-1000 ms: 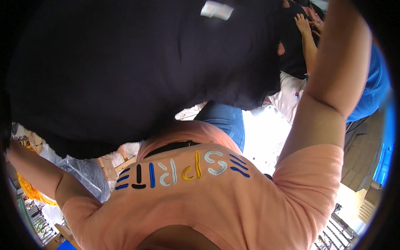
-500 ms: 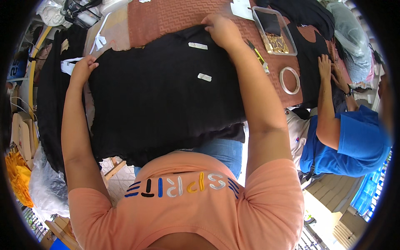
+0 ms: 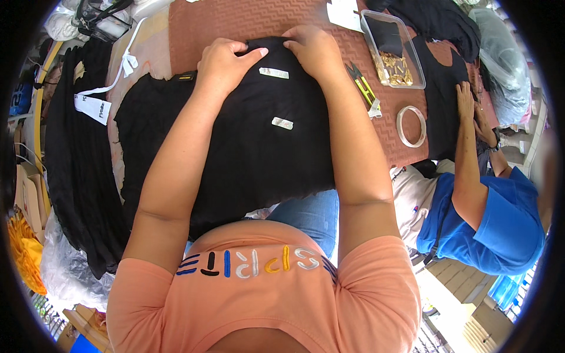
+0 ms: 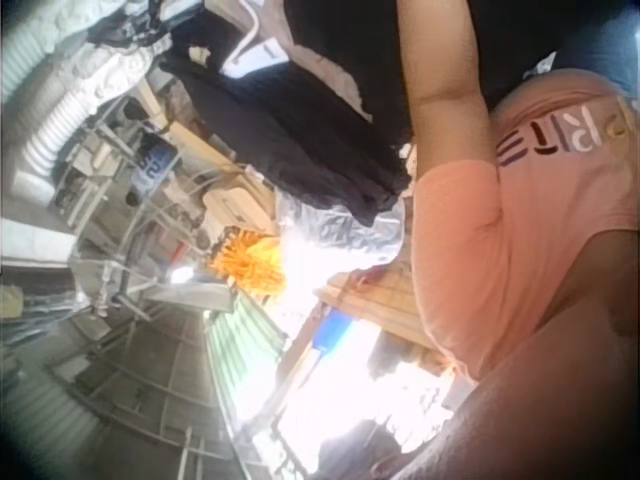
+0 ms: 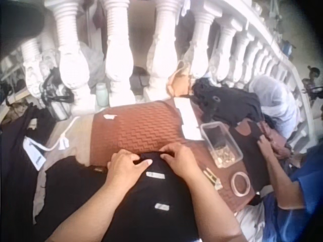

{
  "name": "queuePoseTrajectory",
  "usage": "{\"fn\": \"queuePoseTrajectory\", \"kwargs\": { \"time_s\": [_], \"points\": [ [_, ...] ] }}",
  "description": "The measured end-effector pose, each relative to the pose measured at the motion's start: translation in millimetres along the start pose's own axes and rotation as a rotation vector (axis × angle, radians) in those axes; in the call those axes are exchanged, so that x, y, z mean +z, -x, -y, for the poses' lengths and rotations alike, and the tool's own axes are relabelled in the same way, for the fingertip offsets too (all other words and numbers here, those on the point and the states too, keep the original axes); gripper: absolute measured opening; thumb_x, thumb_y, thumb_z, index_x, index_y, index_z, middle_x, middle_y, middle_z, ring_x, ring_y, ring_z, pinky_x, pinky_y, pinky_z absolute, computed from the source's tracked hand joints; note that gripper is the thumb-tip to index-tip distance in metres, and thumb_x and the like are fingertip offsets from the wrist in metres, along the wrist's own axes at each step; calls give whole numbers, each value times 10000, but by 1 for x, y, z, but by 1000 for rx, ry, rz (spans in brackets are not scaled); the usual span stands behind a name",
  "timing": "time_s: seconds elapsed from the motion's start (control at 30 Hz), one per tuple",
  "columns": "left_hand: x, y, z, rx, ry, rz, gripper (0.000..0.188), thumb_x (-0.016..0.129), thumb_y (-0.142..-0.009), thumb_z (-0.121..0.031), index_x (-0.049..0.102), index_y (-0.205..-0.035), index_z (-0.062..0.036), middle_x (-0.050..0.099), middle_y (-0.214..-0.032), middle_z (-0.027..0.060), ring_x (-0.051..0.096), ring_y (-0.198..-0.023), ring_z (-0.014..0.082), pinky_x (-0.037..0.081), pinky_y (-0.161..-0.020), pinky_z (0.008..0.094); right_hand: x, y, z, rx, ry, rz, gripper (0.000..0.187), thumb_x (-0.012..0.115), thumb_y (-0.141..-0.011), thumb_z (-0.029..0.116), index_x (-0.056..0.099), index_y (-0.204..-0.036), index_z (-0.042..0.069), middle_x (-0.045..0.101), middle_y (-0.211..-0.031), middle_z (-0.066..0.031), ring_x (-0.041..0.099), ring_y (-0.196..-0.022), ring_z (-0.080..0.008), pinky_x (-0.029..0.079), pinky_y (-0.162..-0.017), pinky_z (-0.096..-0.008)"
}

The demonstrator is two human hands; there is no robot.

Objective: The person applies small white adhesive tags to the neck area of black t-shirts using a paper template for positioning and then folds the shirts.

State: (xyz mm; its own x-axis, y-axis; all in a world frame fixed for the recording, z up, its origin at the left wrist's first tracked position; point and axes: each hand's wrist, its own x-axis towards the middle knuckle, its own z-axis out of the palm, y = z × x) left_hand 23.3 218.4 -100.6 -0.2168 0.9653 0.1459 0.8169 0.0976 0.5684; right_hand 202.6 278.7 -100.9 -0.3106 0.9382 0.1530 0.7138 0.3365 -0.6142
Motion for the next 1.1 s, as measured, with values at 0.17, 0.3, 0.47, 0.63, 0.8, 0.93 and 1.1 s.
{"fn": "queuePoseTrajectory", "kwargs": {
  "time_s": [0.17,0.3,0.47,0.63,0.8,0.93,1.1],
  "points": [
    [10,-4,-6,-106,117,44,527,648,-790,-577,747,-905,-72,685,-1043,97,645,-960,286,434,-906,438,0,1,-3,54,-63,-33,200,685,-808,231,706,-956,98,690,-905,-132,658,-876,-296,499,-795,-380],
    [21,-9,0,-70,94,-166,466,639,-814,-535,752,-879,-87,684,-1035,61,603,-998,270,371,-940,434,8,-3,-13,-8,-189,-138,193,689,-816,228,698,-954,93,693,-882,-126,663,-858,-290,502,-788,-379],
    [19,-17,4,-113,332,-62,343,660,-835,-420,752,-869,-91,694,-1045,59,575,-1029,245,321,-929,422,2,0,-15,8,-236,-117,190,681,-824,201,694,-984,100,698,-912,-118,665,-882,-286,504,-806,-371],
    [13,-12,1,-145,362,-69,272,709,-805,-354,743,-903,-102,707,-984,58,620,-910,224,339,-883,351,-4,2,-23,31,-173,-67,186,676,-818,190,704,-984,113,701,-945,-103,664,-901,-279,503,-827,-375],
    [24,-14,9,-22,95,-226,274,761,-759,-302,710,-932,-96,697,-996,58,642,-929,225,435,-898,365,-8,3,-19,49,-65,-74,185,672,-810,195,712,-977,126,699,-952,-85,659,-900,-284,501,-830,-382],
    [26,-8,-2,201,-73,-450,153,732,-779,-182,698,-918,-130,659,-1049,21,603,-955,211,448,-844,371,-6,3,-22,60,-24,-78,190,681,-799,219,716,-969,140,698,-945,-85,658,-896,-287,503,-820,-383],
    [27,-7,4,761,76,-192,259,618,-841,-28,663,-1080,-119,640,-1114,52,592,-987,285,473,-866,367,-3,-2,-26,68,-68,-73,201,683,-790,229,717,-970,146,699,-954,-87,659,-901,-292,503,-815,-388]
  ]
}}
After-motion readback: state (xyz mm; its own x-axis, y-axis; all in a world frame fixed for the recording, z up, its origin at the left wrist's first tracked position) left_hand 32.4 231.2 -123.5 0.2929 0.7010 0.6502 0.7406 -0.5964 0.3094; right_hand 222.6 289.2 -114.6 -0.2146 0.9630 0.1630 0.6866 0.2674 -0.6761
